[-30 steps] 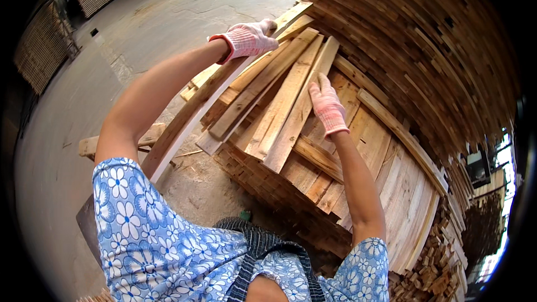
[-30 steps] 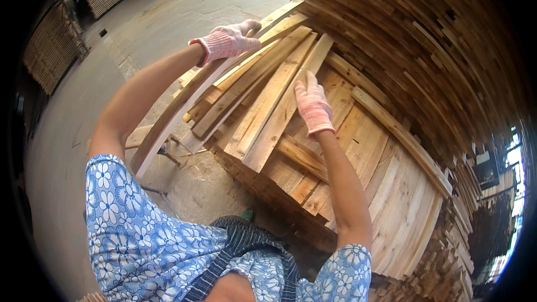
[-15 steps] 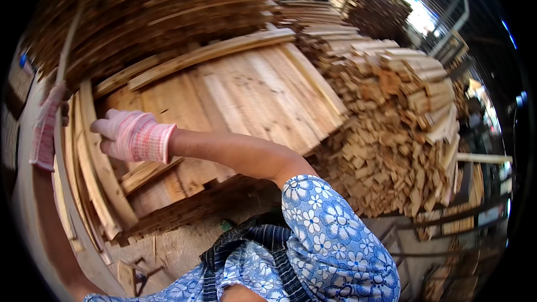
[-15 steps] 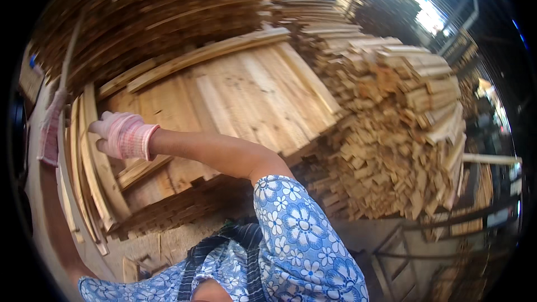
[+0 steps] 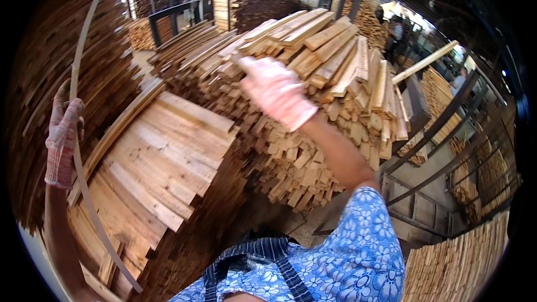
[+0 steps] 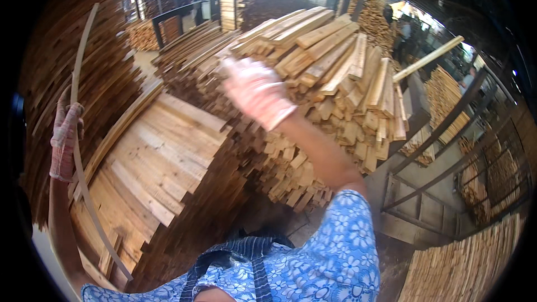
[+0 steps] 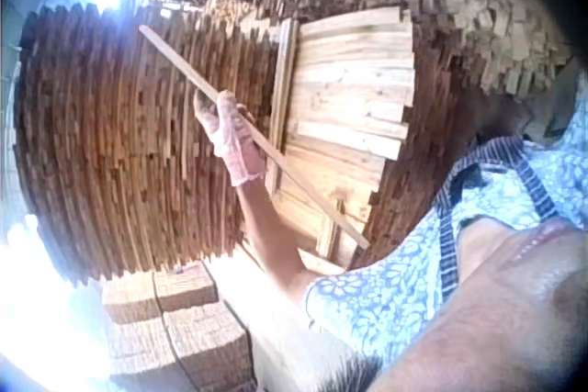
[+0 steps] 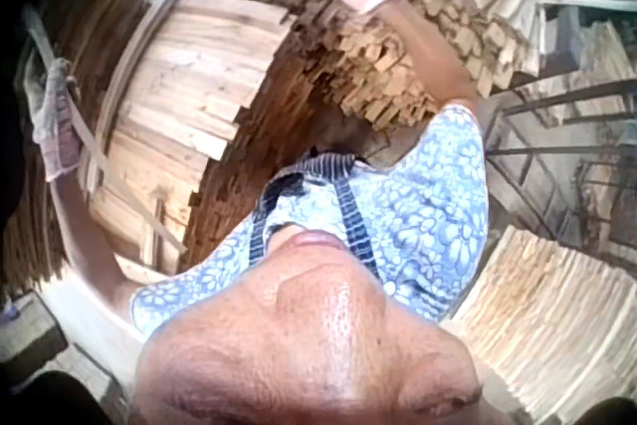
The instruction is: The person stacks wooden planks in a lumber yard. They pick up planks from a pile and place them onto a growing stack, arranging them carefully by hand.
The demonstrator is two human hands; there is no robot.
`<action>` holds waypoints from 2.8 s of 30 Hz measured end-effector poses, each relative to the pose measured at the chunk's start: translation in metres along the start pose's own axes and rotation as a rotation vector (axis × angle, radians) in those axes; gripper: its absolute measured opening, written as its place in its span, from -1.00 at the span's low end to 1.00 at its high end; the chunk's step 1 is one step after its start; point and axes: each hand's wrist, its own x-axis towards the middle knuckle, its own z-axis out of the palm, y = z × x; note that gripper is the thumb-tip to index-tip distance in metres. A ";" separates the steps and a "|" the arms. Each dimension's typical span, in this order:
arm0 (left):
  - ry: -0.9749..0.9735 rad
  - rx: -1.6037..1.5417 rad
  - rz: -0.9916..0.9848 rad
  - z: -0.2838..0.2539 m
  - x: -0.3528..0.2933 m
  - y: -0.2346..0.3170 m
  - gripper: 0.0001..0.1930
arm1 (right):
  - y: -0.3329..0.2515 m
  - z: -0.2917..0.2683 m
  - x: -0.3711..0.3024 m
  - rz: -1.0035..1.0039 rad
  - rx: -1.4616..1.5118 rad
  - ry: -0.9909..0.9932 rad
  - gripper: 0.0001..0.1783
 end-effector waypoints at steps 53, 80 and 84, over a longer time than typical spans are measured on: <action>0.373 -0.612 0.090 0.253 0.062 0.043 -0.26 | -0.052 0.050 0.108 -0.128 1.116 -0.265 -0.23; 0.135 -0.836 -0.315 0.122 -0.169 0.059 -0.48 | -0.091 -0.006 0.023 -0.491 1.064 -0.792 0.00; 0.322 -0.808 -0.181 0.098 -0.206 0.073 -0.43 | 0.000 0.039 0.008 -0.277 1.242 -0.577 -0.31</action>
